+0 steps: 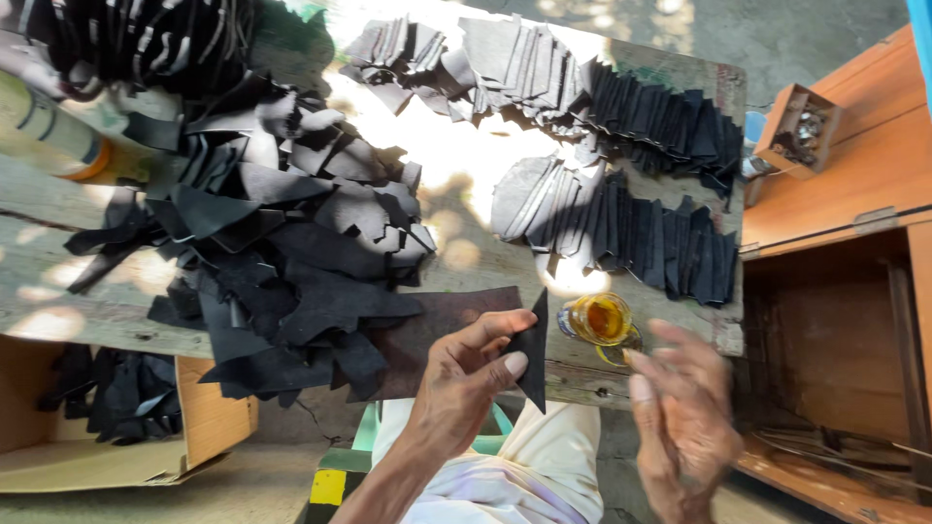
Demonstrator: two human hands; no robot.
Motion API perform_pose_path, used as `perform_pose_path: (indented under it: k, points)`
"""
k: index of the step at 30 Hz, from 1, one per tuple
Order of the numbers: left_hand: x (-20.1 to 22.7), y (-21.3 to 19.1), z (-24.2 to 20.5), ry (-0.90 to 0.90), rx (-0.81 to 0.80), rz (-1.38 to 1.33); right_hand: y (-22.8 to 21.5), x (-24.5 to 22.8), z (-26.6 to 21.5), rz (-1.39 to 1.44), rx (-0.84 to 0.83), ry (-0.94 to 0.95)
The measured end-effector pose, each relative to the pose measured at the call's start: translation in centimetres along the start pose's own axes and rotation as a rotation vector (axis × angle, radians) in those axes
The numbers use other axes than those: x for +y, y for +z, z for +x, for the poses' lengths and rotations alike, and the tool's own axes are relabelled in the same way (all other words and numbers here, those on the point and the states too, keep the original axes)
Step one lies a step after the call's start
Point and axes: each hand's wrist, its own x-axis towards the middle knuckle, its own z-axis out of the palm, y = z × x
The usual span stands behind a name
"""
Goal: The person applies adhesive to the edges of small black leather cutouts using a small brush, picking them up from a pile and placing them into organized stacks.
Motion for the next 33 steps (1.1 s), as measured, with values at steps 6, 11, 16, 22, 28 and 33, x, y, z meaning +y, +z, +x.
perform_pose_path:
  k: [6, 11, 16, 22, 28, 33]
  points:
    - [-0.1, 2.1, -1.2, 0.111, -0.218, 0.127, 3.3, -0.6, -0.8, 0.272, -0.153, 0.186]
    - [0.3, 2.2, -1.4, 0.119, -0.247, 0.160, 3.5, 0.1, -1.0, 0.325, -0.161, 0.291]
    - [0.4, 1.9, -1.3, 0.093, -0.245, 0.145, 3.3, -0.5, -1.2, 0.275, -0.180, 0.199]
    - [0.7, 1.6, -1.2, 0.112, -0.242, 0.160, 3.5, -1.6, -1.0, 0.169, -0.150, 0.124]
    - [0.7, 1.7, -1.2, 0.093, -0.266, 0.184, 3.6, -1.0, -0.1, 0.169, -0.194, 0.193]
    - [0.8, 1.6, -0.9, 0.147, -0.232, 0.214, 3.5, -1.5, -0.8, 0.002, -0.179, 0.013]
